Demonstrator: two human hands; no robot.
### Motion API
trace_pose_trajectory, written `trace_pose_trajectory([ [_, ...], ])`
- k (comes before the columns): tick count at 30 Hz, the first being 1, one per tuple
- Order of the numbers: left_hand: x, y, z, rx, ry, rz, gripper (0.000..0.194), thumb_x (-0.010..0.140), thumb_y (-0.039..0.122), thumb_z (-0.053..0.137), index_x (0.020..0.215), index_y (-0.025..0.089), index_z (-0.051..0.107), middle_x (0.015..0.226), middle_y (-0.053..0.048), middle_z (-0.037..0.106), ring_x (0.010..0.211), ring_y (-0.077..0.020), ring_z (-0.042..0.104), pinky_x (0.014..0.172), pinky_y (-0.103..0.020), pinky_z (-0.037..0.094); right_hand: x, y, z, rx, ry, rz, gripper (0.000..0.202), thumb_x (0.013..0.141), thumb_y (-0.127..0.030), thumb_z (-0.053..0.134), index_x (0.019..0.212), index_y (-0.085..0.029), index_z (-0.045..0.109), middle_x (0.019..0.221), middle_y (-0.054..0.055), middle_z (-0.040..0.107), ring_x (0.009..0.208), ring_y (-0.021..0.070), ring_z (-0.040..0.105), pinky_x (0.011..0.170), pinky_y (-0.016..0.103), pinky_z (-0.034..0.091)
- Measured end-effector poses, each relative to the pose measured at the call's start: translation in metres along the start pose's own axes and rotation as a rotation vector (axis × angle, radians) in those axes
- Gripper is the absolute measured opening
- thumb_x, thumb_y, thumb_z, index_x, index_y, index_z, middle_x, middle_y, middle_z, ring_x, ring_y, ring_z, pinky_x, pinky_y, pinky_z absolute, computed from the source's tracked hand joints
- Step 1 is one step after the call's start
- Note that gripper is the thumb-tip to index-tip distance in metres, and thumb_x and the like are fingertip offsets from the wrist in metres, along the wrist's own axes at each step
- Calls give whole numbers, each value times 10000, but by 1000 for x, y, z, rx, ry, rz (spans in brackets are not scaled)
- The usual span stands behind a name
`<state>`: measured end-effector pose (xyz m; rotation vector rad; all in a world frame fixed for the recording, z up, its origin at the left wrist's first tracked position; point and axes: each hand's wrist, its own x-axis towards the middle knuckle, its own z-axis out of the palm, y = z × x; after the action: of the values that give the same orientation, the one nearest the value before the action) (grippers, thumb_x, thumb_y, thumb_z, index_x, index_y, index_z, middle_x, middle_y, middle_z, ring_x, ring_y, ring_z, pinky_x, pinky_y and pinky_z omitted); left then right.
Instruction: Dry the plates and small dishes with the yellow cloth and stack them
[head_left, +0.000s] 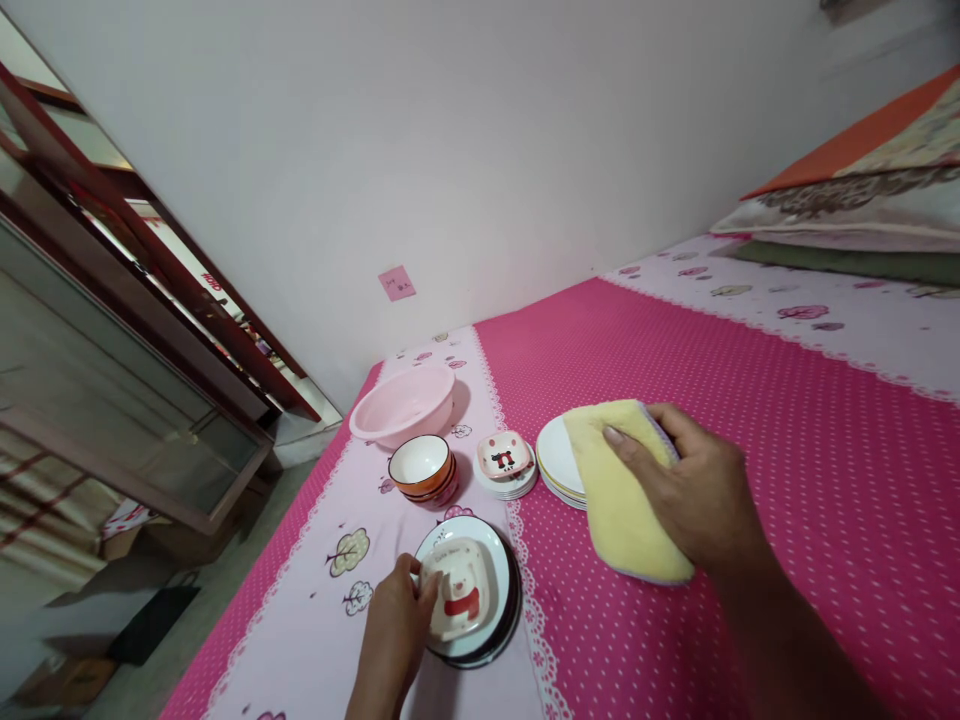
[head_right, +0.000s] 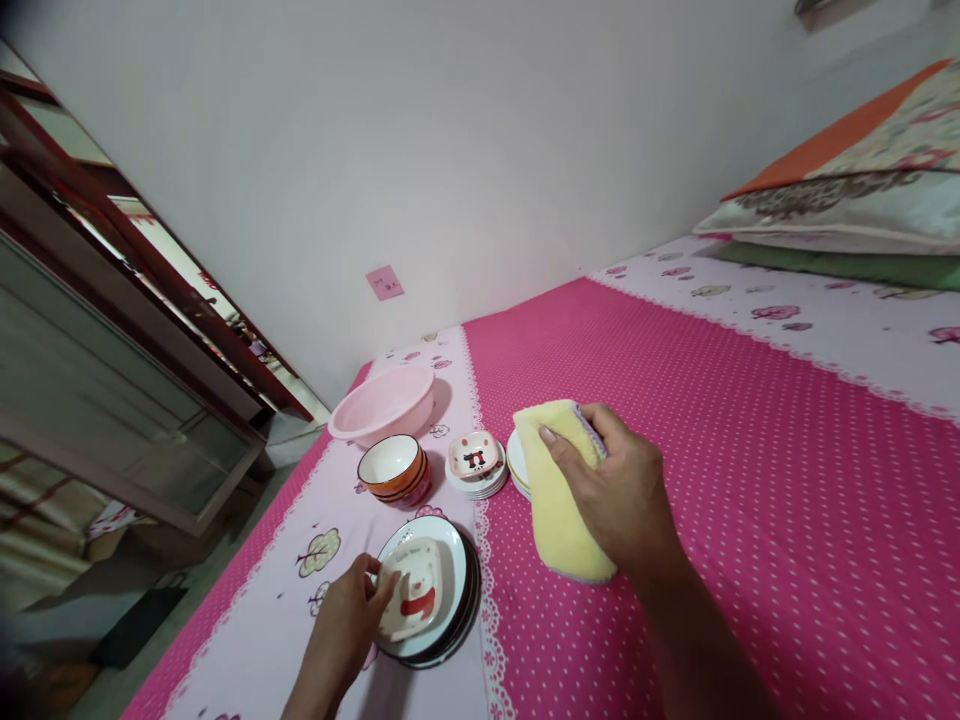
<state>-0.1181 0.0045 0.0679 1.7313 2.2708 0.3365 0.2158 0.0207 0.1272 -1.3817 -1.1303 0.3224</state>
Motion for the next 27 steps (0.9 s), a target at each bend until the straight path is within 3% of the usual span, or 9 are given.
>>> trace_pose_trajectory([
  [10, 5, -4, 8, 13, 18, -31, 135, 931, 328, 513, 826, 247, 489, 601, 15, 608, 599, -207, 601, 565, -291, 303, 0, -2, 2, 3, -16, -30, 301, 836, -526, 658, 827, -225, 650, 700, -4, 657, 614, 179, 570, 569, 288, 431],
  [16, 10, -5, 9, 4, 41, 3, 270, 918, 265, 512, 670, 253, 405, 624, -6, 567, 613, -201, 528, 589, -301, 278, 0, -1, 2, -7, -63, -36, 283, 845, -512, 650, 820, -230, 638, 698, -14, 650, 617, 175, 575, 566, 283, 426],
  [22, 9, -1, 3, -230, 61, 57, 224, 945, 305, 446, 739, 260, 371, 585, 54, 479, 520, -161, 508, 535, -270, 309, 0, 1, 6, -29, -97, -18, 308, 837, -532, 648, 867, -226, 658, 738, -5, 669, 636, 184, 589, 593, 299, 438],
  [27, 11, 25, -15, -550, 24, 147, 271, 903, 500, 508, 813, 256, 431, 556, 80, 449, 452, -155, 512, 440, -260, 375, -2, 0, 11, -43, -124, -23, 314, 838, -546, 641, 876, -235, 660, 770, 2, 698, 660, 200, 621, 609, 309, 445],
])
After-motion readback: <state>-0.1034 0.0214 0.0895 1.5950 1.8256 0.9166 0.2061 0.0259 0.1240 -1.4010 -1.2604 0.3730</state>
